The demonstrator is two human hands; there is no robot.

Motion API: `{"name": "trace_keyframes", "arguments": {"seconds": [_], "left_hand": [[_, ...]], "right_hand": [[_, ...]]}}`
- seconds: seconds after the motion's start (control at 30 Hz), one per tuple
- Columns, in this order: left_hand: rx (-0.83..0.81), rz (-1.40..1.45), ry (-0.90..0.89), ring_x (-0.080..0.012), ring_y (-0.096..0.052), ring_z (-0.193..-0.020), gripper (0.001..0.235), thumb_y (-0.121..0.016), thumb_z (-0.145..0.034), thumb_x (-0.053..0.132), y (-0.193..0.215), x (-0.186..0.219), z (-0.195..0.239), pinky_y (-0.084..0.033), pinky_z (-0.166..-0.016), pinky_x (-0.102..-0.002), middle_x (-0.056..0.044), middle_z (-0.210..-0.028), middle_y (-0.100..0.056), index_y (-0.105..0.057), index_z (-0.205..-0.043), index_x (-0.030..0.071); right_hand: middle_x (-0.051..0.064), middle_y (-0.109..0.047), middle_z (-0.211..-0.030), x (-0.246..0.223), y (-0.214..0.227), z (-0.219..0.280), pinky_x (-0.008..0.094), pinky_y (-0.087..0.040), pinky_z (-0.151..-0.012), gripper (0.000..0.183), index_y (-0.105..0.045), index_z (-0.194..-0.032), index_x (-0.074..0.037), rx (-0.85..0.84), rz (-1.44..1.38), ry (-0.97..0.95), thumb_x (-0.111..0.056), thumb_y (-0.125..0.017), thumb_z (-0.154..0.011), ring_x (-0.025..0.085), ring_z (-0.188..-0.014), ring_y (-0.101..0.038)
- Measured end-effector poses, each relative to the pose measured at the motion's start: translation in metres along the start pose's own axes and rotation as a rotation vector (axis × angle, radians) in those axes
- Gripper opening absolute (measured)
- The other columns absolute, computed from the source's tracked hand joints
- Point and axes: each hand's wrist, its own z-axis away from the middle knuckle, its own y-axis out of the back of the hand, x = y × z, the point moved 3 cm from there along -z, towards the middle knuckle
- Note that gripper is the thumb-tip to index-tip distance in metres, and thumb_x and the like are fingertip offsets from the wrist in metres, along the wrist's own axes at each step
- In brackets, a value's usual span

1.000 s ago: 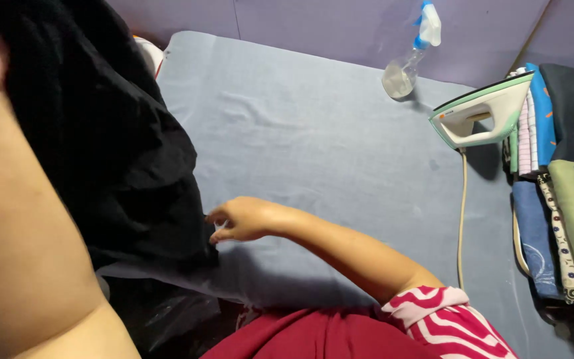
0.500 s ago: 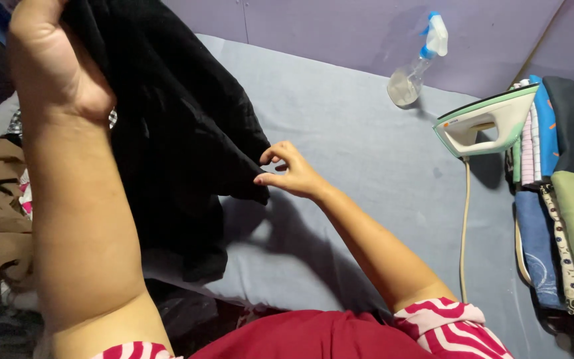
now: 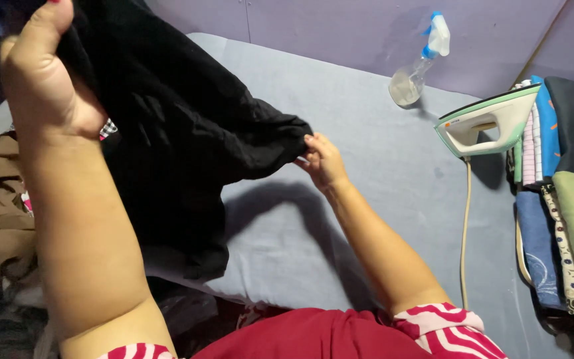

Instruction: Ironing a black short-sleeved shirt on an ironing board using a steam iron and a spray bottle.

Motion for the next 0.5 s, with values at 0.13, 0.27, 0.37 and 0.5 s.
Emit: {"name": "trace_keyframes", "arguments": {"seconds": [0.13,0.27,0.37,0.5], "left_hand": [[0.023,-0.205,-0.045,-0.0228,-0.072,-0.1,0.008,-0.065,-0.103,0.007,0.039,-0.026,-0.006,-0.062,-0.102,-0.039,-0.009,-0.106,-0.073,-0.066,-0.105,0.0],[-0.142,-0.133,-0.03,-0.0199,-0.062,-0.126,0.027,-0.059,-0.108,0.001,0.057,-0.089,-0.008,-0.048,-0.117,-0.035,-0.006,-0.13,-0.067,-0.063,-0.135,0.002],[-0.123,-0.078,0.048,-0.0198,-0.062,-0.123,0.03,-0.057,-0.105,0.001,0.053,-0.119,-0.002,-0.048,-0.116,-0.037,-0.005,-0.127,-0.067,-0.062,-0.134,0.003],[-0.064,-0.025,0.082,-0.019,-0.062,-0.123,0.032,-0.057,-0.104,0.001,0.066,-0.148,0.005,-0.047,-0.115,-0.036,-0.005,-0.128,-0.066,-0.061,-0.136,0.003]], "right_hand": [[0.012,-0.07,-0.12,-0.088,0.03,0.039,0.042,-0.054,-0.103,0.026,-0.064,-0.12,-0.002,0.214,-0.25,0.348,-0.018,-0.06,-0.099,0.025,-0.111,-0.07],[0.012,-0.07,-0.116,-0.116,0.017,0.081,0.042,-0.055,-0.094,0.031,-0.065,-0.117,-0.004,0.337,-0.151,0.216,-0.027,-0.056,-0.099,0.025,-0.106,-0.069],[0.012,-0.072,-0.109,-0.088,0.057,0.096,0.041,-0.055,-0.084,0.038,-0.069,-0.112,-0.004,0.358,-0.016,-0.092,-0.037,-0.055,-0.1,0.024,-0.098,-0.07],[0.006,-0.069,-0.1,-0.07,0.104,0.099,0.04,-0.055,-0.087,0.014,-0.067,-0.104,-0.007,0.26,-0.102,0.083,-0.019,-0.065,-0.097,0.022,-0.095,-0.068]]}}
